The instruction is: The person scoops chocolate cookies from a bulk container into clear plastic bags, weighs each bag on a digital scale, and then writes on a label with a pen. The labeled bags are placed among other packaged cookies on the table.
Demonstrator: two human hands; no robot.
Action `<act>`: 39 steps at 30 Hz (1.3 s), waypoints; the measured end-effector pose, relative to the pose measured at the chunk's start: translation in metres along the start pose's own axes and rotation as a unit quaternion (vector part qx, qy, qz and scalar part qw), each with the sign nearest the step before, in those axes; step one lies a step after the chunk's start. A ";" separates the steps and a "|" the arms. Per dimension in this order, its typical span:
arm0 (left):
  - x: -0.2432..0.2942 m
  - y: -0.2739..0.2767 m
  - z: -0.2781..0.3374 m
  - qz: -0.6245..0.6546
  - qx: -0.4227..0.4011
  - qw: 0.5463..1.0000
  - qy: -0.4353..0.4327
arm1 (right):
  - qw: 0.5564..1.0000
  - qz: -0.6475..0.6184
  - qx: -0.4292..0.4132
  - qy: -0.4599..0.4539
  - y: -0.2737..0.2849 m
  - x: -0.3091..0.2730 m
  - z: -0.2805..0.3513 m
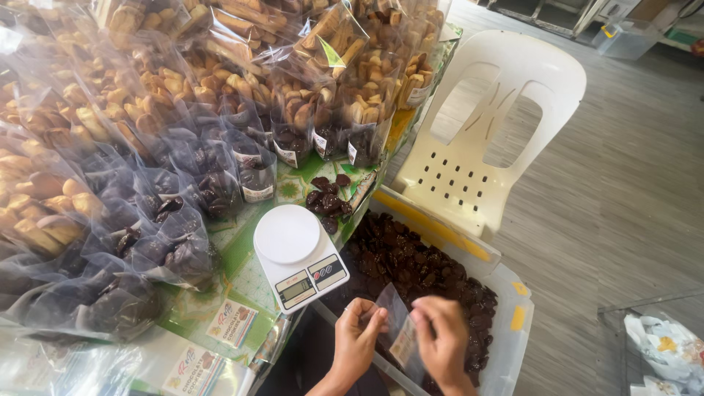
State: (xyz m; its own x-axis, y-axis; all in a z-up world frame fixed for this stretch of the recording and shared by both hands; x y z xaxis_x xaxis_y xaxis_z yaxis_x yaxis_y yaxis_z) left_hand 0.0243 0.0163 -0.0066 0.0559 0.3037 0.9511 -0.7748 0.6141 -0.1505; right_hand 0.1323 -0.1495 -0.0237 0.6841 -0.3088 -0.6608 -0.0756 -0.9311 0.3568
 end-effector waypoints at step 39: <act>-0.014 0.003 0.021 0.139 -0.207 0.967 0.050 | 0.891 -0.282 -0.157 -0.320 0.025 -0.049 0.017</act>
State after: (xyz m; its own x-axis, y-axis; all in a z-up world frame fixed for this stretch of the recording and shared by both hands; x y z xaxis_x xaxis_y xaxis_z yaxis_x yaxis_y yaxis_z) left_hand 0.0078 -0.0010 -0.0147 -0.0424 0.5552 0.8306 -0.4509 0.7313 -0.5118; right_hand 0.0846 -0.1606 0.0062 -0.0123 0.0506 -0.9986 0.4249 -0.9038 -0.0510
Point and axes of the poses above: each hand's wrist, its own z-axis away from the middle knuckle, its own y-axis out of the back of the hand, x = y × z, the point moved 3 cm from there along -z, towards the middle knuckle, and after that the axes turned 15 degrees about x, right-handed, at the moved point
